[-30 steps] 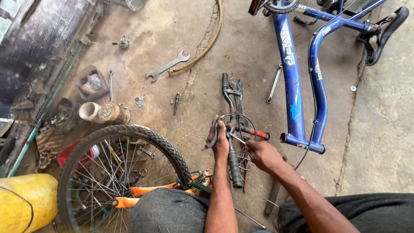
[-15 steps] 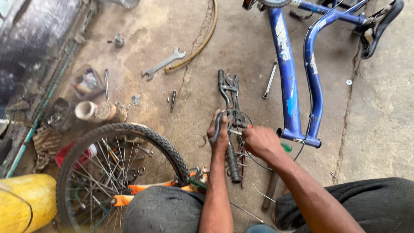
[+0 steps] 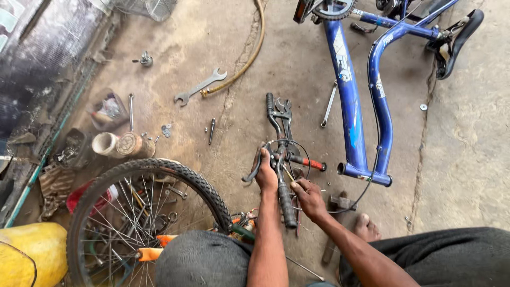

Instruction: The person is repairing a bicycle. They use a screwdriver to adjust the handlebars and then use a wrench to tighten the front wheel onto the frame.

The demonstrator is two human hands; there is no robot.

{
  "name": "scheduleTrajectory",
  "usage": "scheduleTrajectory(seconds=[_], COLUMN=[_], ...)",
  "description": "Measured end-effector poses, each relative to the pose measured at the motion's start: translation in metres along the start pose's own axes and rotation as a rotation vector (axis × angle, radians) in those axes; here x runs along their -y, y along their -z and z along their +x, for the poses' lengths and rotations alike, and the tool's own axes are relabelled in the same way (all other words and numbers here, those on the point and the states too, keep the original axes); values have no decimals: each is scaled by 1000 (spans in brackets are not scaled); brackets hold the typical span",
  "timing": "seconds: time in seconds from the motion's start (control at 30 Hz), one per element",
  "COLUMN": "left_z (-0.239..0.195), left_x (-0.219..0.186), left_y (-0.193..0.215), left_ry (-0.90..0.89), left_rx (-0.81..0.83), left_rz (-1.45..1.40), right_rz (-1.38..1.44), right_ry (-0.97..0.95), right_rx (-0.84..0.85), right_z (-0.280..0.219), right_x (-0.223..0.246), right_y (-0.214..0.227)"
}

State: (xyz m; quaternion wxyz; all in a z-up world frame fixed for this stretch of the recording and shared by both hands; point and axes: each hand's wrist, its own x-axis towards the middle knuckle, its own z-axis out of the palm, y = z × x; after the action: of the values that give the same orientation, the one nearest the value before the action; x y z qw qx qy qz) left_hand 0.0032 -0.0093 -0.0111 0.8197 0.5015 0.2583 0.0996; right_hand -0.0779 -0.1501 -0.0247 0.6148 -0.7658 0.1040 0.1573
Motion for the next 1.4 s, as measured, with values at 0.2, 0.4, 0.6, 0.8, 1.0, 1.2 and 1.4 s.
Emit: scheduleTrajectory(seconds=[0.2,0.4,0.6,0.8,1.0,1.2,1.4], left_z=[-17,-28,-31,-36,-33,-23,-3], left_x=[0,6,-1,-17,-13,51,94], left_y=[-12,-11,1,5,12,56,77], left_ry=[-67,-116,-23,-305,-226,-18,539], left_rx=[-13,-25,58,-45,-160,-282,-287], left_rz=[88,276,271,528,596,680,9], right_rz=[259,758,823,338,231,363,453], right_ry=[202,0,-359,-401,-463,-269,-332], right_rx=[-196,-238,4,-167,224,78,71], right_z=[-9,-35,-40,-42,-99,-112,-106], right_x=[-52,-50,-52,-9,93,86,80], right_y=[-44,-76,-62,1,2,-19,-20])
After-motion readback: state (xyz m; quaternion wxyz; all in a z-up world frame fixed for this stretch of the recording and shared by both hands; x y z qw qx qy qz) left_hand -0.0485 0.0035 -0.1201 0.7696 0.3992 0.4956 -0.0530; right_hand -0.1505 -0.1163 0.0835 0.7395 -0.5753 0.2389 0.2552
